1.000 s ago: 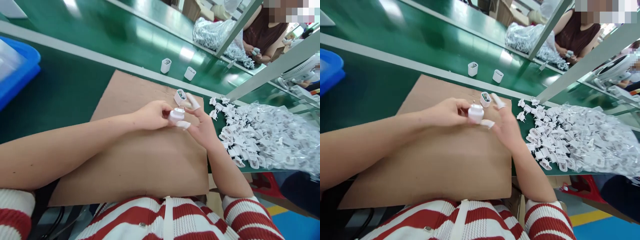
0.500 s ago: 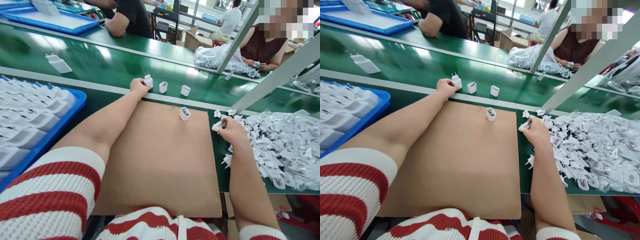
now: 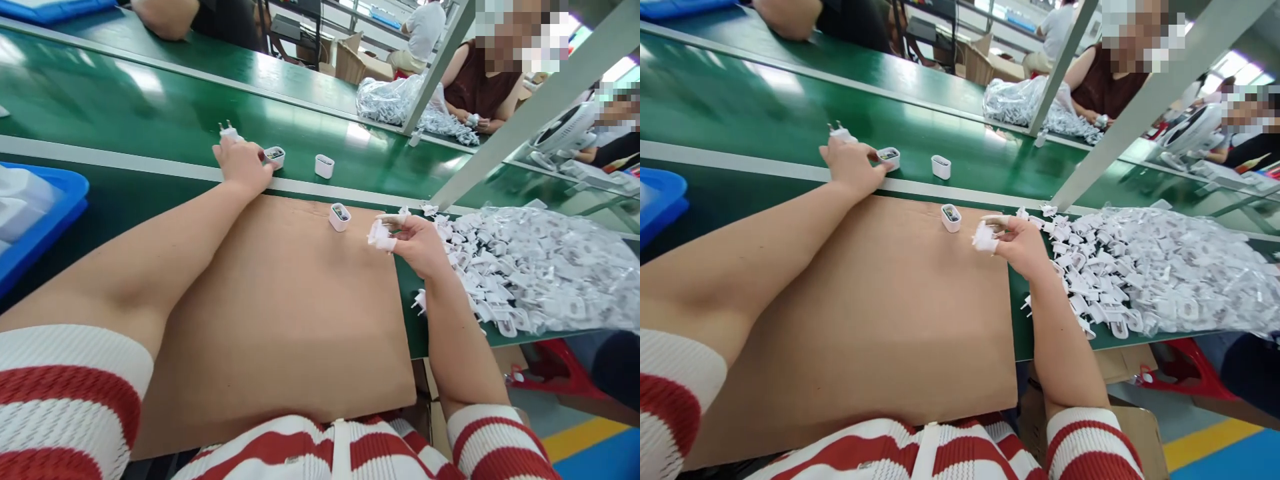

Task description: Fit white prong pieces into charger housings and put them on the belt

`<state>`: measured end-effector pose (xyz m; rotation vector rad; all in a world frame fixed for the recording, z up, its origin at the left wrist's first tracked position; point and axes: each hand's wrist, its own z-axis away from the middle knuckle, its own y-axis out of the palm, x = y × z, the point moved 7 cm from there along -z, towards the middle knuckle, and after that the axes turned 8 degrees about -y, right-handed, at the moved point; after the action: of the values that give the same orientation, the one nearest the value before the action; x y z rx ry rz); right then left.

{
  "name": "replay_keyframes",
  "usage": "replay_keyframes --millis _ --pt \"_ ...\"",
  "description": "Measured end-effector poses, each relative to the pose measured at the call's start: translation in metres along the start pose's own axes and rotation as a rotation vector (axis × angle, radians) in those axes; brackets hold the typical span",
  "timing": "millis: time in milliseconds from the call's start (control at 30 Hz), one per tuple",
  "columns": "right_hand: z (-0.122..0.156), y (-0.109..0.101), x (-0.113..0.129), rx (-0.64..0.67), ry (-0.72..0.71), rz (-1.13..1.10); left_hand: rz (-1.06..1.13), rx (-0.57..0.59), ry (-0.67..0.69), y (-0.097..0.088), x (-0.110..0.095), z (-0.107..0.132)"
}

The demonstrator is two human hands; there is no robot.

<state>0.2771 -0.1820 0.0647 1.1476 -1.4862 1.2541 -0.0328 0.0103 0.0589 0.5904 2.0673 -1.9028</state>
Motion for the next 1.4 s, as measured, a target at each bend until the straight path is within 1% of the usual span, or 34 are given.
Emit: replay_keyframes --millis 33,67,100,133,167,200,233,333,367,433,500,567,667,733,800,867,1000,1067,1133,1267,1400 --pt "0.002 0.007 0.002 0.04 0.013 -0.036 0.015 -0.026 0.023 -0.004 -0.004 0.003" --pt "0.005 0.012 0.004 0.074 0.019 -0.063 0.043 -0.087 0.042 -0.01 -0.008 0.01" --pt "0.007 0.016 0.007 0.099 0.012 -0.085 0.085 -0.172 0.055 -0.018 -0.014 0.02" --pt "0.009 0.019 0.011 0.121 -0.003 -0.106 0.142 -0.262 0.069 -0.025 -0.021 0.036" --pt "0.01 0.022 0.014 0.139 -0.024 -0.125 0.21 -0.327 0.088 -0.031 -0.028 0.054" --pt "0.012 0.024 0.017 0.155 -0.043 -0.14 0.283 -0.336 0.125 -0.031 -0.037 0.074" --pt "0.013 0.025 0.019 0.165 -0.056 -0.15 0.361 -0.292 0.159 -0.028 -0.045 0.095" --pt "0.015 0.027 0.021 0.137 -0.073 -0.145 0.533 0.004 0.184 0.002 -0.063 0.147" --pt "0.016 0.026 0.022 0.113 -0.081 -0.122 0.553 0.084 0.175 0.013 -0.064 0.159" --pt "0.019 0.026 0.024 0.072 -0.109 -0.041 0.548 0.198 0.183 0.032 -0.066 0.175" --pt "0.023 0.029 0.028 0.054 -0.15 0.048 0.532 0.268 0.24 0.044 -0.068 0.18" --pt "0.027 0.035 0.033 0.076 -0.22 0.112 0.548 0.304 0.323 0.05 -0.071 0.179" --pt "0.031 0.047 0.041 0.148 -0.372 0.256 0.569 0.298 0.418 0.053 -0.074 0.176" --pt "0.034 0.051 0.045 0.154 -0.469 0.413 0.574 0.296 0.462 0.054 -0.076 0.175" --pt "0.035 0.05 0.05 0.112 -0.535 0.538 0.592 0.29 0.481 0.053 -0.078 0.176" --pt "0.038 0.05 0.054 0.083 -0.574 0.597 0.616 0.279 0.487 0.052 -0.078 0.176" --pt "0.043 0.063 0.057 0.178 -0.672 0.743 0.63 0.286 0.493 0.051 -0.079 0.177" --pt "0.043 0.07 0.055 0.21 -0.702 0.826 0.617 0.288 0.489 0.052 -0.078 0.176" --pt "0.042 0.075 0.051 0.222 -0.698 0.844 0.605 0.281 0.491 0.052 -0.078 0.176" --pt "0.041 0.079 0.048 0.2 -0.708 0.816 0.61 0.273 0.509 0.051 -0.079 0.176" --pt "0.042 0.081 0.048 0.193 -0.668 0.885 0.593 0.276 0.494 0.051 -0.078 0.177"
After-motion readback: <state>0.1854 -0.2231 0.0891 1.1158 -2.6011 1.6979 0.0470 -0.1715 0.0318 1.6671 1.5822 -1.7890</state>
